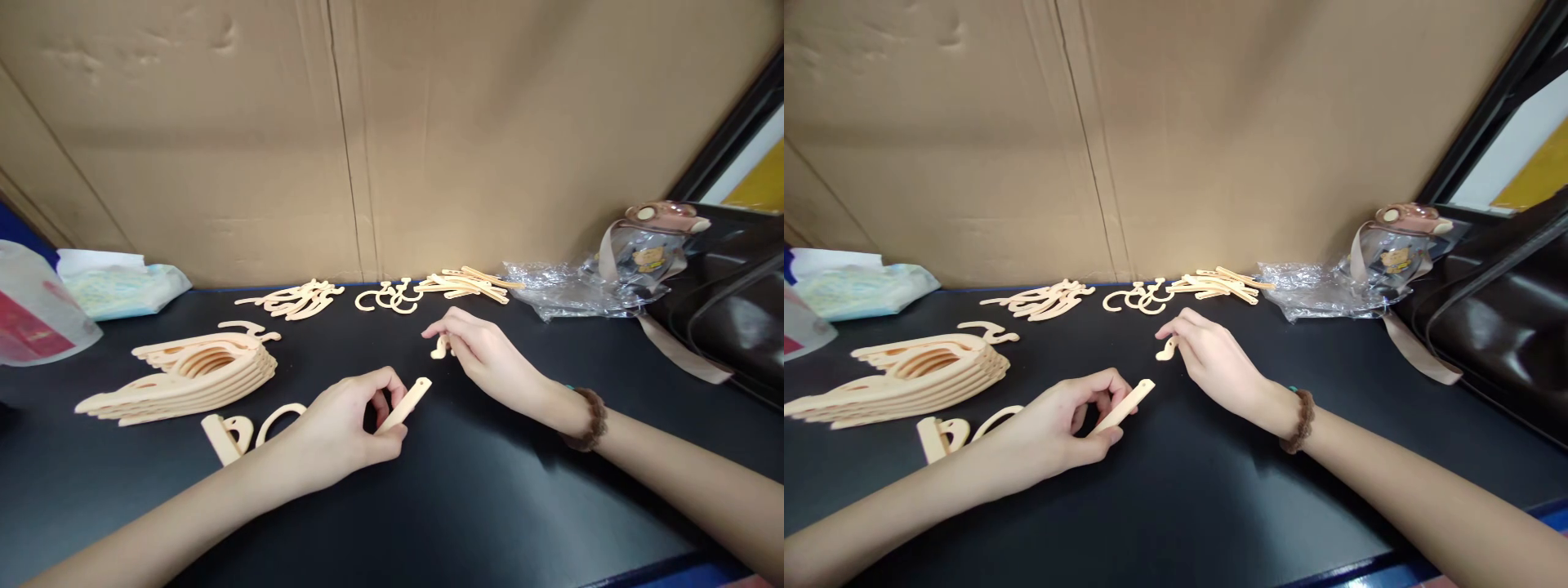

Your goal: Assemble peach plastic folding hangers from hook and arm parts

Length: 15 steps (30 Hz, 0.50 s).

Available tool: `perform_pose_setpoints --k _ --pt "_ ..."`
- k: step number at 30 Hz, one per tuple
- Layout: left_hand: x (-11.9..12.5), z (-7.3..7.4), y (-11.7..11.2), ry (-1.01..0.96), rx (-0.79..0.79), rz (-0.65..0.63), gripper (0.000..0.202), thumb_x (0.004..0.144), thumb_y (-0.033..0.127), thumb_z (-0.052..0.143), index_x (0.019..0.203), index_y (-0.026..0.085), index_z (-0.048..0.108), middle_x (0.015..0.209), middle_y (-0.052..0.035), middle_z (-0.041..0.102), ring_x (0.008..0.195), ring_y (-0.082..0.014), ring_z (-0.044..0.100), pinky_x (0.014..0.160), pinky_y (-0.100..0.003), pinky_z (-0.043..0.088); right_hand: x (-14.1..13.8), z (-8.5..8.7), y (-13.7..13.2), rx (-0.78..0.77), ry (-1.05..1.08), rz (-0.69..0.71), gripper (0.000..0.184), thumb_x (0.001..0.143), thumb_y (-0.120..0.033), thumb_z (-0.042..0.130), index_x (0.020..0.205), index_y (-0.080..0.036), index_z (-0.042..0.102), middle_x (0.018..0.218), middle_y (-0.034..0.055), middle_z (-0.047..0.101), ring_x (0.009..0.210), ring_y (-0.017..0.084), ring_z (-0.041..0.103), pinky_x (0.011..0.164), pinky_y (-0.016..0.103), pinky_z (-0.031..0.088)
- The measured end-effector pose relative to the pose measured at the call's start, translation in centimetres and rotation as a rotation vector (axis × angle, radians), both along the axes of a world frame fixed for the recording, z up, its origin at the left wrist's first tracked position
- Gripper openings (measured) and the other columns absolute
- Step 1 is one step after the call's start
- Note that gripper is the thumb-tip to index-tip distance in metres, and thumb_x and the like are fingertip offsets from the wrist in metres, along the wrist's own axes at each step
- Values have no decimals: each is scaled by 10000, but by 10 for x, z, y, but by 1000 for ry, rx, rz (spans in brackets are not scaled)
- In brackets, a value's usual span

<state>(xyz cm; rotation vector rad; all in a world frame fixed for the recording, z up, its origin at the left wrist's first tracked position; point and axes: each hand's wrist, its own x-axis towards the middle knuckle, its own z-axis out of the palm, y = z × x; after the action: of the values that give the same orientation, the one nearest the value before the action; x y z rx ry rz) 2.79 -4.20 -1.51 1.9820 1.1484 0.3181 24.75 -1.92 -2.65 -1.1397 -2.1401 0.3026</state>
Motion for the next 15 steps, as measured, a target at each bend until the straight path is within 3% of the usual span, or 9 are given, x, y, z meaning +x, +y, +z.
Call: perform_pose_setpoints --k 3,9,15 --pt "-2 1 1 -37 -87 -22 189 748 221 570 930 222 518 690 79 519 549 -84 387 510 -214 296 -2 2 -2 -49 69 -19 281 913 -74 329 958 -194 578 863 13 572 713 124 541 667 257 428" --pt "-5 1 2 -146 -248 -31 252 775 178 557 1006 240 481 710 85 488 591 -88 376 546 -222 299 -5 5 -3 -275 101 23 177 970 -319 383 997 -224 529 774 -19 565 715 139 537 661 271 413" --pt "-1 5 2 -346 -390 -47 208 752 117 585 913 201 483 854 45 543 778 -99 483 682 -220 379 0 12 -1 -465 166 205 93 940 -244 443 922 -202 524 810 -19 568 751 122 516 695 256 420"
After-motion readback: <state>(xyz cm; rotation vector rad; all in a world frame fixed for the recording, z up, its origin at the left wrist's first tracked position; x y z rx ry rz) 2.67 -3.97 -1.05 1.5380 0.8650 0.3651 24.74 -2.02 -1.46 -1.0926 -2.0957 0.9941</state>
